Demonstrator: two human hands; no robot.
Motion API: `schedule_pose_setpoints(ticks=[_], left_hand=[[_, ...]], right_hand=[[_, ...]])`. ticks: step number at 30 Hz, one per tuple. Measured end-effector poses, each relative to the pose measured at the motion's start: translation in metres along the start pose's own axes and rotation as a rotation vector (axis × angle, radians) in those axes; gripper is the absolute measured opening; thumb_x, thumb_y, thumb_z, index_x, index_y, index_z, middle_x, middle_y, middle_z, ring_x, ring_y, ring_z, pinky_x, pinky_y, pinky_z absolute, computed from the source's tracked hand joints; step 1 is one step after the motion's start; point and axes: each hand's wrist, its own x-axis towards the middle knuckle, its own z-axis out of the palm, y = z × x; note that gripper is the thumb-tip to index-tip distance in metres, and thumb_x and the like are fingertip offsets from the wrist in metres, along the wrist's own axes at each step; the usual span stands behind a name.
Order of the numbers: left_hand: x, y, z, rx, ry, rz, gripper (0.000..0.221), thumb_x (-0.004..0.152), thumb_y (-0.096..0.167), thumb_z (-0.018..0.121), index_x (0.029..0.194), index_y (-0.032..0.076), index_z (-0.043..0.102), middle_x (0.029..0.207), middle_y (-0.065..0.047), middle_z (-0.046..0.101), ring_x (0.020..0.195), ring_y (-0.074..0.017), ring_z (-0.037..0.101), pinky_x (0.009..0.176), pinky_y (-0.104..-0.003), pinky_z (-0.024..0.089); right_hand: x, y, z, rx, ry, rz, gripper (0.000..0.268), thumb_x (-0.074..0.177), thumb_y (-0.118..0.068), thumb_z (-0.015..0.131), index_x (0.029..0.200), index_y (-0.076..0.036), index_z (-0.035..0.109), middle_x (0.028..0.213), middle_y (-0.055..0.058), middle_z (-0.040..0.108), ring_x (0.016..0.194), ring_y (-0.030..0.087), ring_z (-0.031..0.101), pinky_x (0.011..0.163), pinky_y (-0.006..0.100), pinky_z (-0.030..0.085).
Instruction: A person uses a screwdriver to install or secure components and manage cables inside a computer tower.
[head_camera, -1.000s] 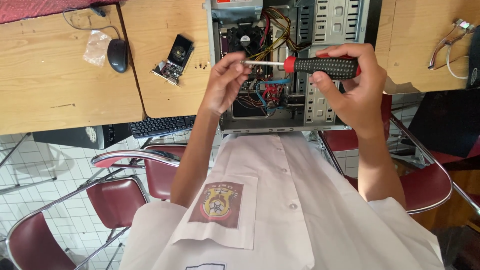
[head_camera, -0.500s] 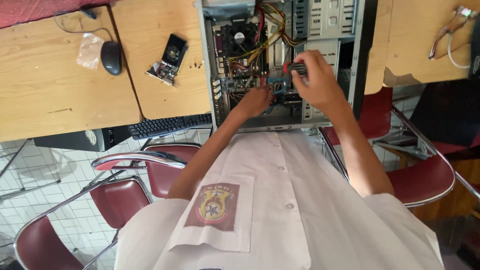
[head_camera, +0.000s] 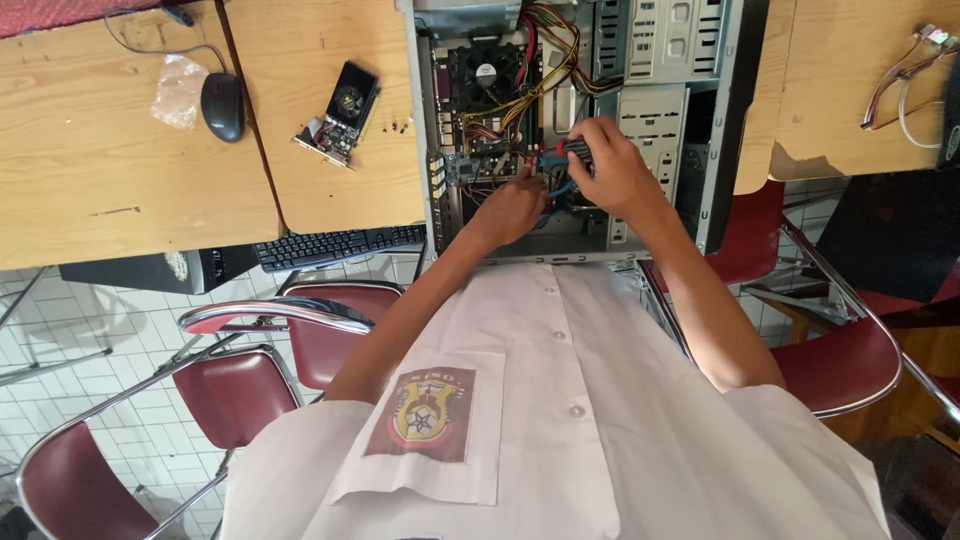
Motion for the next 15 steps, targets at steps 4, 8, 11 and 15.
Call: schedule_pose_setpoints(ticks=[4,8,11,15], left_hand=[[-0.004,-0.016,0.026,-0.071,0.031,-0.025,0.034,0.112,0.019,0.050,0.115,-0.005,0.073,0.107,-0.026,0.075,0.095,-0.0384,0.077,0.071,-0.042,0.069],[-0.003,-0.018,0.022,-0.090,0.029,-0.023,0.035,0.112,0.020,0.049,0.115,-0.005,0.073,0.109,-0.026,0.074,0.095,-0.0398,0.076,0.065,-0.043,0.068],[-0.002,-0.012,0.011,-0.128,0.024,-0.032,0.034,0.112,0.018,0.049,0.115,-0.006,0.073,0.108,-0.027,0.074,0.099,-0.0425,0.075,0.065,-0.044,0.069],[-0.004,-0.022,0.030,-0.138,0.002,-0.050,0.036,0.112,0.022,0.048,0.116,-0.004,0.074,0.116,-0.027,0.073,0.104,-0.0431,0.074,0.067,-0.044,0.068]], right_hand=[[0.001,-0.001,-0.001,-0.009,-0.035,0.005,0.016,0.108,-0.007,0.060,0.123,-0.004,0.053,0.107,0.021,0.056,0.078,0.043,0.068,0.056,0.051,0.063],[0.003,-0.003,0.000,-0.031,-0.041,-0.025,0.016,0.108,-0.006,0.060,0.123,-0.004,0.054,0.108,0.020,0.056,0.077,0.043,0.068,0.055,0.050,0.063],[0.003,0.004,0.007,-0.058,-0.039,-0.032,0.015,0.108,-0.009,0.060,0.122,-0.005,0.055,0.106,0.018,0.056,0.075,0.041,0.068,0.051,0.048,0.061],[0.005,0.004,0.010,-0.069,-0.045,-0.052,0.017,0.105,-0.007,0.063,0.121,-0.005,0.057,0.108,0.018,0.058,0.085,0.042,0.070,0.062,0.049,0.063]])
